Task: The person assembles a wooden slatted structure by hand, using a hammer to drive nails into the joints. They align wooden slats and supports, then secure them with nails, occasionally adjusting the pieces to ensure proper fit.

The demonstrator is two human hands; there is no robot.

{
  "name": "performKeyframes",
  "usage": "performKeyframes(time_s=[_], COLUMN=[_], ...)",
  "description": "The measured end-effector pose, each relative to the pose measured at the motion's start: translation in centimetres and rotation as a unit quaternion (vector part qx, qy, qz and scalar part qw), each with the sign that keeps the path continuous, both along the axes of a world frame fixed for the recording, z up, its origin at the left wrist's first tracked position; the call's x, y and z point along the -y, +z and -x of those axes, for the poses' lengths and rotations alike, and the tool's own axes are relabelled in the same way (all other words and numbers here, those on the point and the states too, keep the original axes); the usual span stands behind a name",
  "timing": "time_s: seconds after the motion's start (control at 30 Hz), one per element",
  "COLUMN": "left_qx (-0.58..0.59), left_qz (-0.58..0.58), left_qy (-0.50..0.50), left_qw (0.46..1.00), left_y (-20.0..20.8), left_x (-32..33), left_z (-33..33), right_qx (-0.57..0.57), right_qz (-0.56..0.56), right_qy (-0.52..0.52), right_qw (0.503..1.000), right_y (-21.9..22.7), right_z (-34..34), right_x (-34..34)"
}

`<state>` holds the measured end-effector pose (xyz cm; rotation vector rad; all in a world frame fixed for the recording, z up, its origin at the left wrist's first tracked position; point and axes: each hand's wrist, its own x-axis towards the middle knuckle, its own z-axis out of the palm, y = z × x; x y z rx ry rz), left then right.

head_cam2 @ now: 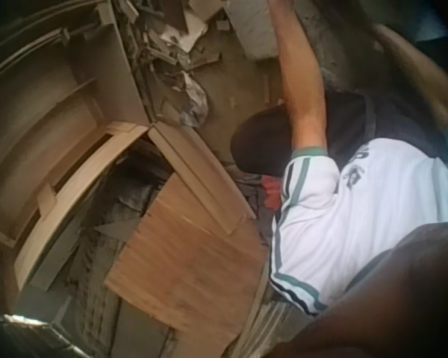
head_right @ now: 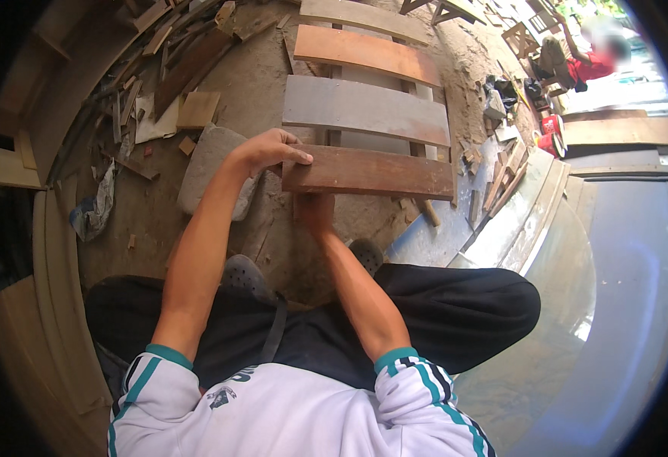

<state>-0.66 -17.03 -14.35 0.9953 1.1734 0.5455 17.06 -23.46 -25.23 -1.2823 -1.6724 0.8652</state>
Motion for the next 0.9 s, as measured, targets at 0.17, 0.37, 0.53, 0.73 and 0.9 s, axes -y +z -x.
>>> performKeyframes(time_s=[0.17,0.37,0.53,0.73,0.9], left_qx=[0.016,0.021,-0.008,0.005,0.231], left_qz=[0.020,-0.017,-0.040,0.008,0.009], left_qy=[0.002,-0.014,-0.036,0.086,0.261], left_qw=[1.000,1.000,0.999,0.996,0.937], left_y=[-0.7,-0.6,-0.7,-0.2,-4.5], left_x=[0.2,0.2,0.0,1.6,4.4], left_z=[0.1,0.0,0.3,-0.8,-1.0], right_qx=[-0.015,-0.024,-0.052,0.035,0.118], right_qz=[-0.023,-0.034,-0.019,0.004,0.031], right_qy=[0.002,0.006,0.002,0.010,0.097], right_qw=[1.000,0.999,0.998,0.999,0.988], right_y=[-0.4,-0.7,-0.6,-1.5,-1.4], right_z=[0.1,0.1,0.4,-1.0,-3.4], right_x=[0.1,-0.2,-0.2,-0.4,-0.8])
